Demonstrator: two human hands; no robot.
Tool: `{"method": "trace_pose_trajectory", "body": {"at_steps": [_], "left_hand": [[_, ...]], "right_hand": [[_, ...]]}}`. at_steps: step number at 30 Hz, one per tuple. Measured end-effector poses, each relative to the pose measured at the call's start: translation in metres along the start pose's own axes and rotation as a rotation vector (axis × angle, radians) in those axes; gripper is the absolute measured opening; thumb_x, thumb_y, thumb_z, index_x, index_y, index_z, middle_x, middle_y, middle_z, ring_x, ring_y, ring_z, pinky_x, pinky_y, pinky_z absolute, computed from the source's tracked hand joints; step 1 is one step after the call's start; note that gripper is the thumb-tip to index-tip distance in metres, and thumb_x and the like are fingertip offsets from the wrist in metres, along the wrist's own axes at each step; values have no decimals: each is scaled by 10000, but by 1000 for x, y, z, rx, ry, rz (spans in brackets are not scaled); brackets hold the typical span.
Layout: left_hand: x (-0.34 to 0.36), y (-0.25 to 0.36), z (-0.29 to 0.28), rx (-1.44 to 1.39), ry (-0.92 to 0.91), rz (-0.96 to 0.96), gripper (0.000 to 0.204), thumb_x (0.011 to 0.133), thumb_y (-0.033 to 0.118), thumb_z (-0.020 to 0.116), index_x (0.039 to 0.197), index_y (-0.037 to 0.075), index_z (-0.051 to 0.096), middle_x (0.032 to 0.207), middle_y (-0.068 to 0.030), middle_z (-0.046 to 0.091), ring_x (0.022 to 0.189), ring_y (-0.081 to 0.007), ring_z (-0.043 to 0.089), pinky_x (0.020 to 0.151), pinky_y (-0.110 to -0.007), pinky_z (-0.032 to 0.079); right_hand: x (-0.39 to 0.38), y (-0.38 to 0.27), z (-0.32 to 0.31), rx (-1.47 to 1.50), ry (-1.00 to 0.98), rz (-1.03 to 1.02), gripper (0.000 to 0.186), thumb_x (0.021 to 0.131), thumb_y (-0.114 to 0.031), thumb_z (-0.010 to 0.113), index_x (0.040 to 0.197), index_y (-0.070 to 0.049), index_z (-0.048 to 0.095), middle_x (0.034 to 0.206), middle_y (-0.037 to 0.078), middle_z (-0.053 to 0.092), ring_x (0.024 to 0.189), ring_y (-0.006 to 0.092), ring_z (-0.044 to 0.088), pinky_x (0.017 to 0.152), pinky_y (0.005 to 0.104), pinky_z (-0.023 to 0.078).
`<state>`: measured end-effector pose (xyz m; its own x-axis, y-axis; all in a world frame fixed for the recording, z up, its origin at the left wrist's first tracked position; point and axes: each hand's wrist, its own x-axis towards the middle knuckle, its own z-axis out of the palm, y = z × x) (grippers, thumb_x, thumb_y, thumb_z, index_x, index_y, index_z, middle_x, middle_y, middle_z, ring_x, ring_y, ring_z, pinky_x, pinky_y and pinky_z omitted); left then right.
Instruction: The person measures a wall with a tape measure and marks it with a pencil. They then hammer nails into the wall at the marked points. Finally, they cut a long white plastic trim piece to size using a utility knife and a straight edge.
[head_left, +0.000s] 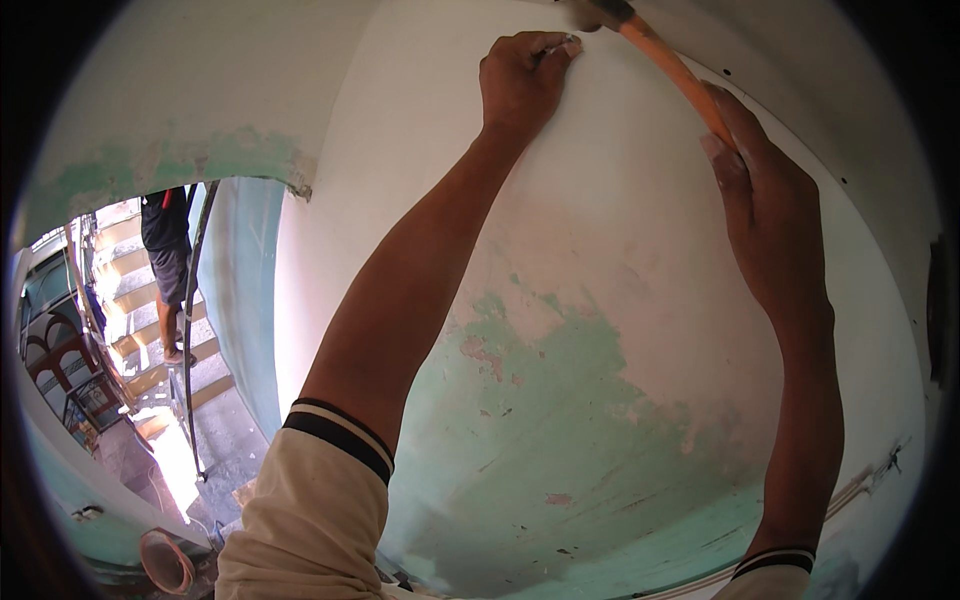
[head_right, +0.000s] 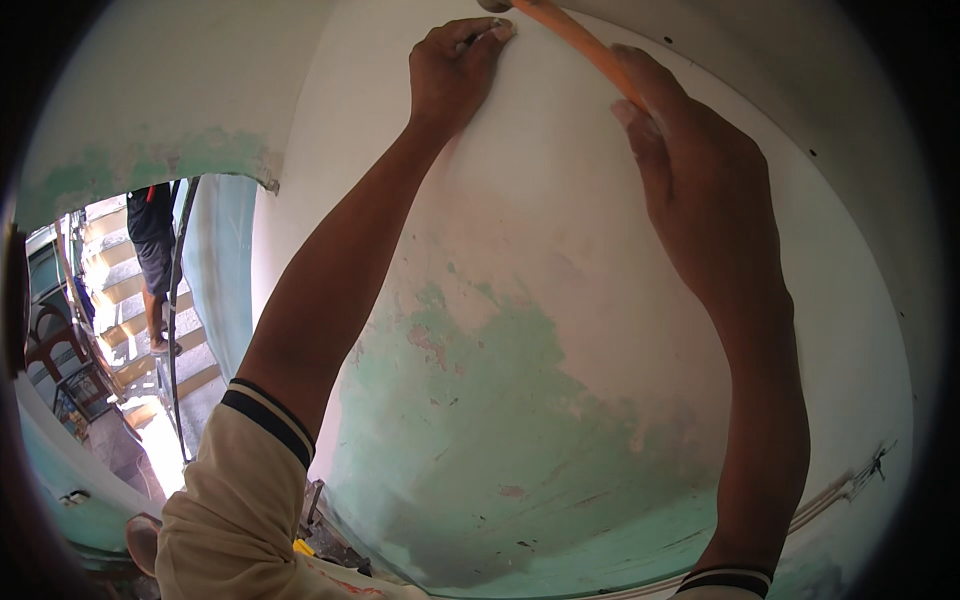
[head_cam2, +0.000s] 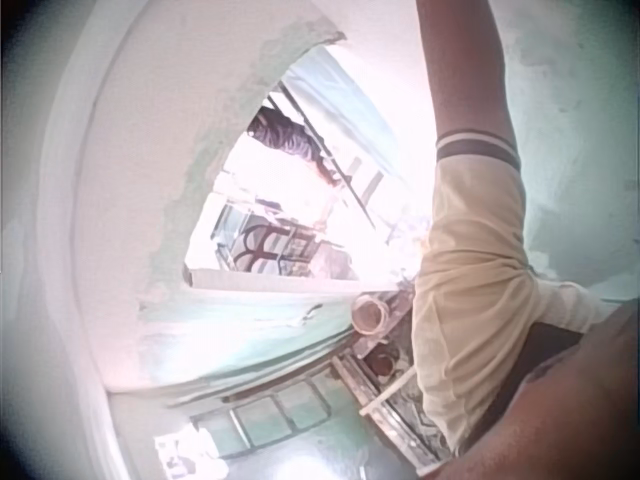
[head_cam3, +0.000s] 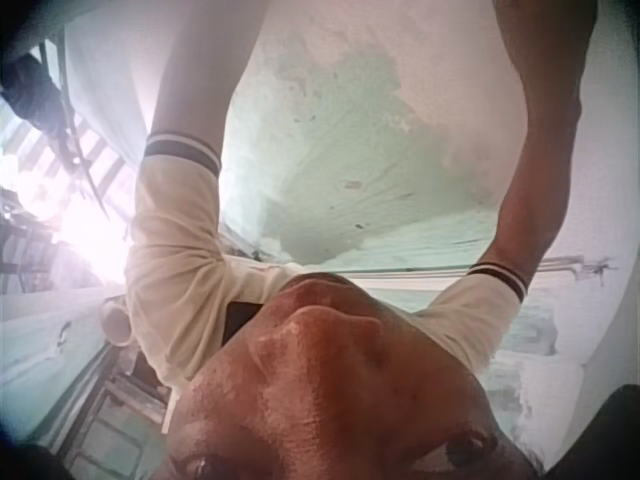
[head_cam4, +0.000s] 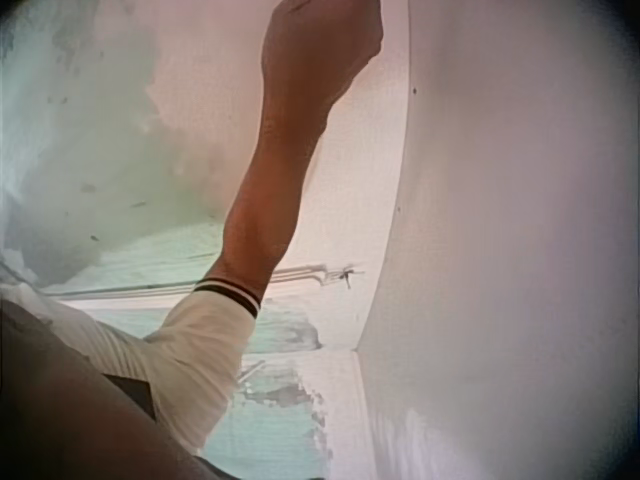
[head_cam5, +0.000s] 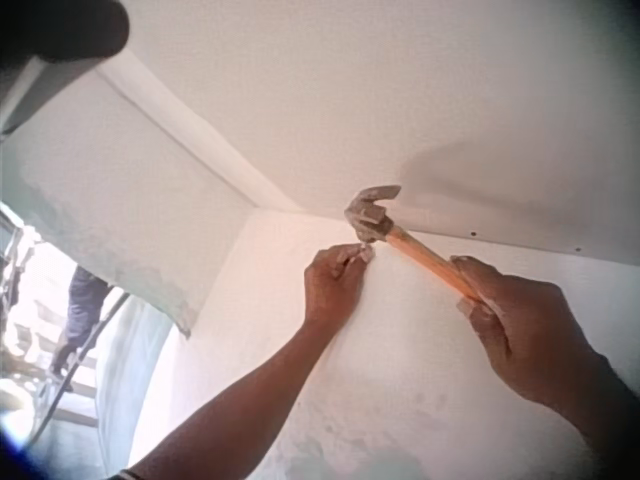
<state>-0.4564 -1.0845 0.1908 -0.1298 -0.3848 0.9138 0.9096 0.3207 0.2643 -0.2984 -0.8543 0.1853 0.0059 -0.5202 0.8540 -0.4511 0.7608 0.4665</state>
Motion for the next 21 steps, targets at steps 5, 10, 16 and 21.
{"method": "trace_pose_trajectory", "body": {"at_steps": [5, 10, 16, 21], "left_hand": [[2, -11, 2, 5, 5, 79, 325, 939, 330, 747, 1151, 86, 784, 1099, -140, 712, 992, -202, 686, 890, -351, 560], [3, -9, 3, 16, 71, 92, 203, 904, 215, 751, 1048, 82, 804, 1001, -104, 772, 951, -244, 671, 867, -370, 542], [7, 2, -1, -84, 44, 139, 173, 907, 183, 737, 1020, 73, 808, 925, -96, 774, 861, -243, 706, 849, -368, 554], [6, 3, 3, 11, 91, 114, 163, 911, 182, 732, 1019, 90, 810, 939, -92, 775, 868, -240, 706, 861, -365, 560]], "right_hand": [[15, 6, 19, -52, 66, -140, 393, 1052, -231, 606, 1437, -158, 575, 919, 123, 724, 784, 278, 714, 733, 429, 578], [27, -6, 16, -192, -229, 117, 392, 1049, -243, 610, 1436, -182, 584, 883, 117, 714, 785, 268, 720, 708, 419, 585], [22, -8, 13, 26, 53, -157, 446, 1053, -164, 594, 1494, -211, 542, 1236, 138, 726, 1081, 267, 739, 903, 389, 607], [30, -5, 12, -231, -213, 97, 446, 1038, -136, 616, 1479, -170, 555, 1284, 126, 711, 1117, 274, 725, 939, 404, 595]]}}
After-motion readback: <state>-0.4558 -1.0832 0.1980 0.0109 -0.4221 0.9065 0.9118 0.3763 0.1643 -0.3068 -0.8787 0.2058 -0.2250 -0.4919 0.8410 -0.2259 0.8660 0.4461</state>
